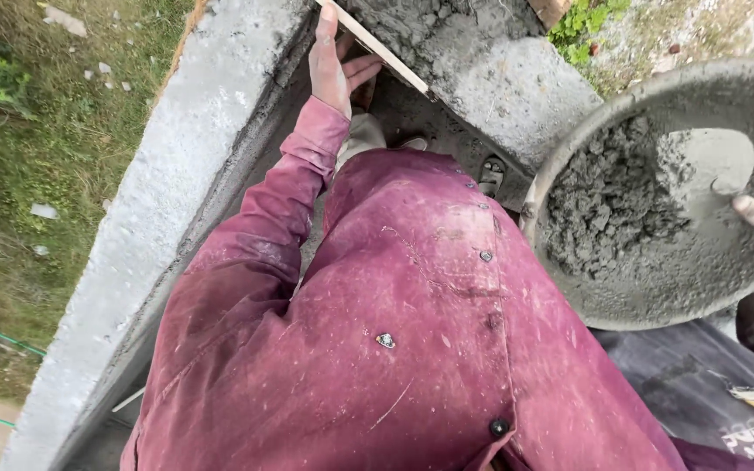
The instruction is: The recorder uses a wooden board and a trowel to apply and level cement along the top edge of a wall.
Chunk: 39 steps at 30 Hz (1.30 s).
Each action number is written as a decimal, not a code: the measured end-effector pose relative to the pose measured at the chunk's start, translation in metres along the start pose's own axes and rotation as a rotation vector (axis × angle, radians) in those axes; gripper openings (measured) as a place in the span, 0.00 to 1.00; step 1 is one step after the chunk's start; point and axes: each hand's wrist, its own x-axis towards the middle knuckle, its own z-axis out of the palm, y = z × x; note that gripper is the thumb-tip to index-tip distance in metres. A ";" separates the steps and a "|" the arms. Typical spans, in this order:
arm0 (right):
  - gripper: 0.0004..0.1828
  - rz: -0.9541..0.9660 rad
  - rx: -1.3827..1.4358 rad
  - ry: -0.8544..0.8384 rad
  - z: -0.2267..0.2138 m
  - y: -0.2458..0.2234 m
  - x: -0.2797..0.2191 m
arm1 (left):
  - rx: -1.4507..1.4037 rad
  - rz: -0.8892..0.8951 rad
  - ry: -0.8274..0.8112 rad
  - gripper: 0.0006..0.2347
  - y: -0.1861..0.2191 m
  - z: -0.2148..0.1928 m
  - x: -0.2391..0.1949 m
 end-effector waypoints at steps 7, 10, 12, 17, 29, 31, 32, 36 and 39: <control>0.20 0.048 -0.082 -0.248 0.119 -0.247 -0.058 | -0.006 -0.018 -0.011 0.47 0.005 0.009 -0.008; 0.16 -0.001 0.099 -0.337 0.186 -0.303 -0.053 | -0.010 -0.021 -0.010 0.46 0.004 0.009 -0.012; 0.15 -0.048 0.256 -0.332 0.226 -0.323 -0.044 | 0.010 -0.007 -0.003 0.46 0.010 0.013 -0.018; 0.11 -0.377 -0.277 -0.179 0.321 -0.375 -0.010 | 0.033 -0.010 -0.017 0.46 0.019 0.019 -0.026; 0.18 -0.561 -0.700 -0.057 0.321 -0.395 -0.006 | 0.051 0.014 -0.075 0.43 0.018 0.019 -0.028; 0.22 -0.541 -0.822 -0.003 0.316 -0.403 -0.011 | 0.054 0.022 -0.079 0.43 0.019 0.019 -0.030; 0.21 -0.543 -0.863 0.000 0.316 -0.404 -0.011 | 0.059 0.026 -0.078 0.43 0.019 0.019 -0.031; 0.19 -0.660 -0.995 -0.044 0.333 -0.413 -0.001 | 0.062 0.045 -0.077 0.43 0.016 0.017 -0.029; 0.19 -0.701 -1.110 -0.049 0.364 -0.427 0.023 | 0.044 0.036 -0.070 0.43 0.016 0.019 -0.030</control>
